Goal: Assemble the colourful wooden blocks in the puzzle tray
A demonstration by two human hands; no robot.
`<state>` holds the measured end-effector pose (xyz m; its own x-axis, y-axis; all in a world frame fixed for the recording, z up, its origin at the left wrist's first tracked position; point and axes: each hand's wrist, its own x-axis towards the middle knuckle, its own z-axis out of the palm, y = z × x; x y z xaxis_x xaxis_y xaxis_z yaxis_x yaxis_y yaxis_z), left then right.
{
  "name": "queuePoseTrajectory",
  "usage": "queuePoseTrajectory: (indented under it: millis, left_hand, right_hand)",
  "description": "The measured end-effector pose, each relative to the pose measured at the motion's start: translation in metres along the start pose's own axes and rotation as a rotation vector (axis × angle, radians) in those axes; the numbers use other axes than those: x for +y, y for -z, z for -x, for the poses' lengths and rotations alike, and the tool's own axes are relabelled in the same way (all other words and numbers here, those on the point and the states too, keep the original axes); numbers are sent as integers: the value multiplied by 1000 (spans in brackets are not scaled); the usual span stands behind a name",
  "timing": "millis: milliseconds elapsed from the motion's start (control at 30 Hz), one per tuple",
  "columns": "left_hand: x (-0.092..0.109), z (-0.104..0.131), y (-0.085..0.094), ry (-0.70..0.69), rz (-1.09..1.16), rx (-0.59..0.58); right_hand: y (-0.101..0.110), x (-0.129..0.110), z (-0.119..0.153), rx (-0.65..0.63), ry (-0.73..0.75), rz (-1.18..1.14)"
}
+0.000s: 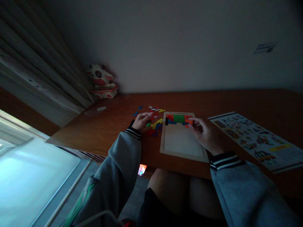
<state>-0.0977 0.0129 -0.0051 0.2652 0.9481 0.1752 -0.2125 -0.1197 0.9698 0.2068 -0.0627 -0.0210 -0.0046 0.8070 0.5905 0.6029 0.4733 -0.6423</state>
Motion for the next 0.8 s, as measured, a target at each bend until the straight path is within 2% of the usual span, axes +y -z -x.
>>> queuePoseTrajectory:
  millis: [800]
  left_hand:
    - [-1, 2, -2, 17, -41, -5]
  right_hand:
    - [0, 0, 1, 3, 21, -6]
